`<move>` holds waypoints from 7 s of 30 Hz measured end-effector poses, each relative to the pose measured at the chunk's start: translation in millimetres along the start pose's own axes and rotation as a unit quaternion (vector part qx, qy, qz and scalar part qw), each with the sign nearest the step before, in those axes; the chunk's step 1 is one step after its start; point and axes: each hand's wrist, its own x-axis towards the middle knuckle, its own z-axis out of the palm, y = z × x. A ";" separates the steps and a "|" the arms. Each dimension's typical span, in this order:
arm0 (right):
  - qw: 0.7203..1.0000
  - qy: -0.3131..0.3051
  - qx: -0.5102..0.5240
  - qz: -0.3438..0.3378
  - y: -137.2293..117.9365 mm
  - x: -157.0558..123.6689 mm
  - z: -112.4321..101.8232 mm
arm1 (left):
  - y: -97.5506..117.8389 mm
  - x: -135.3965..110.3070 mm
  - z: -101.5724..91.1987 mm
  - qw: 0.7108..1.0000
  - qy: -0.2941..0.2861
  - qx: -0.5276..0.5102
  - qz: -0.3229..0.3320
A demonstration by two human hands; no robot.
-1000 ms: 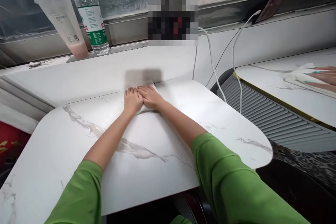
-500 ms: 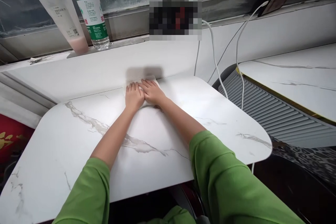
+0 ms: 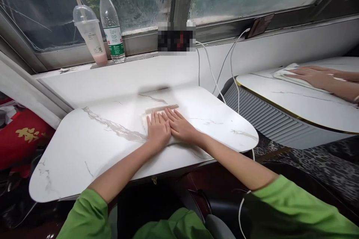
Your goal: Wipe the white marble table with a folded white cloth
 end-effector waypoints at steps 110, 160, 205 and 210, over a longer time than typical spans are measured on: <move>0.999 0.026 -0.022 0.042 -109.5 -4.0 3.1 | -83.1 -69.7 -15.7 0.993 -0.003 -0.024 0.120; 0.997 0.026 0.064 -0.034 -189.9 37.3 12.5 | -155.9 -125.5 -35.1 0.998 0.036 0.015 0.056; 0.995 0.006 0.102 -0.014 -256.2 155.5 44.0 | -287.7 -100.6 -55.7 0.999 -0.027 0.011 -0.017; 0.982 -0.009 0.169 -0.080 -322.1 99.5 26.5 | -287.5 -206.1 -75.1 1.000 -0.018 0.012 -0.004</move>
